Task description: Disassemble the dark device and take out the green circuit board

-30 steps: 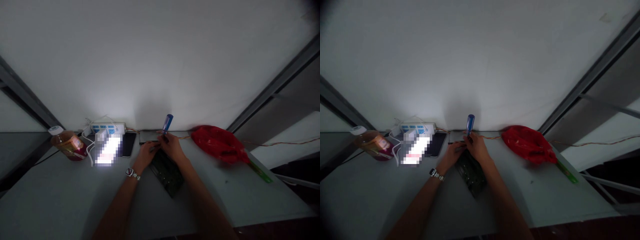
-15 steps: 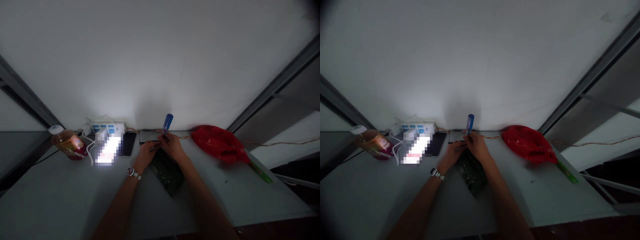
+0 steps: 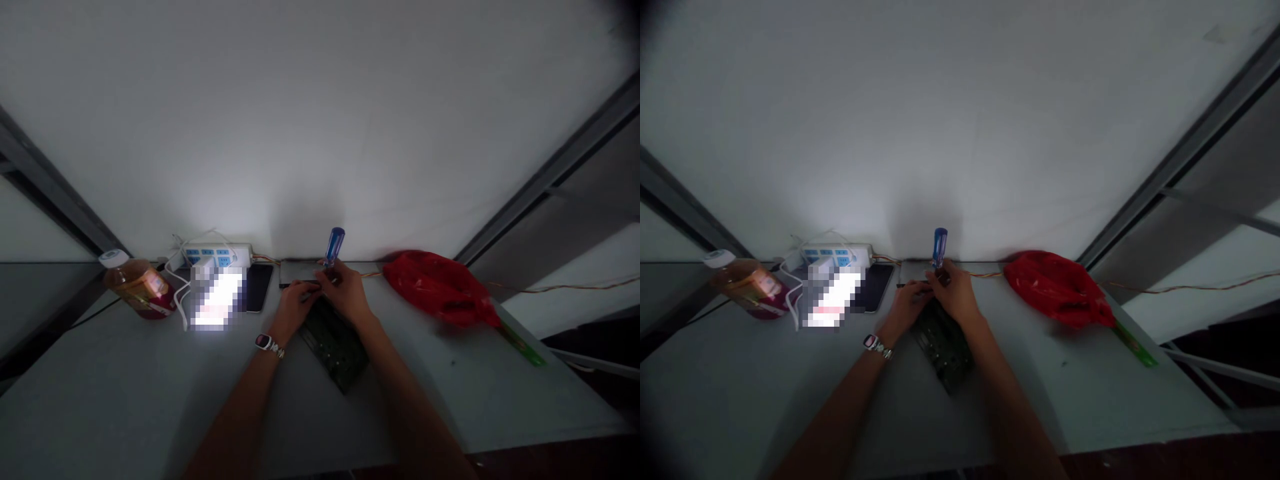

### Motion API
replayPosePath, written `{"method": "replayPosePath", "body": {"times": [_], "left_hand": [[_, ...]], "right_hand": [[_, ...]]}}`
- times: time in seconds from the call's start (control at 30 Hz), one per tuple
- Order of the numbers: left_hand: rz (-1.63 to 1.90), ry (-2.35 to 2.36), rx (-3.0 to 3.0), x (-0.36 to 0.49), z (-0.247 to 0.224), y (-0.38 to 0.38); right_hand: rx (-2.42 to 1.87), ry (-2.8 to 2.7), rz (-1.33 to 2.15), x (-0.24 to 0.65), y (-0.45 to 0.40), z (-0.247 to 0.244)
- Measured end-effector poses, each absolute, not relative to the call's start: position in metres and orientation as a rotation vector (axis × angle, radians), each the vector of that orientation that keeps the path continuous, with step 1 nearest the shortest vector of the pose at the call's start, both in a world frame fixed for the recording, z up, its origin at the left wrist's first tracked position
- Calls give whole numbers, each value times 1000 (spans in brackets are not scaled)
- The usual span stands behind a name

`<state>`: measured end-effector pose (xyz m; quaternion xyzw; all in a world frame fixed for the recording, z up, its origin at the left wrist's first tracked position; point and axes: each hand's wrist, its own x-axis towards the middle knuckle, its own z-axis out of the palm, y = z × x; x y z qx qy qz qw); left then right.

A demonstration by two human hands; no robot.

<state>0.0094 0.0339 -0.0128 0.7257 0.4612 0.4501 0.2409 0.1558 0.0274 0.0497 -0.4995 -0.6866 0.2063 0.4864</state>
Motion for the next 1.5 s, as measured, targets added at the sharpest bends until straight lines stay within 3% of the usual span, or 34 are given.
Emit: {"method": "replayPosePath", "body": {"times": [0.2,0.37,0.77,1.2,1.5], "left_hand": [[1277,1265,2022,11,-19,36],[1262,1278,2017,11,-18,35],[1280,1175,2006,9,-22,38],[1246,1081,1990,9,-20,38],[1155,1135,2063,8,-24,41]], "right_hand": [[-1182,-1317,508,143,19,54],[-1179,-1396,501,142,21,57],[-901,-1543,890,157,27,56],[-1247,-1336,373,134,19,48],[-1125,-1480,617,147,20,52]]}}
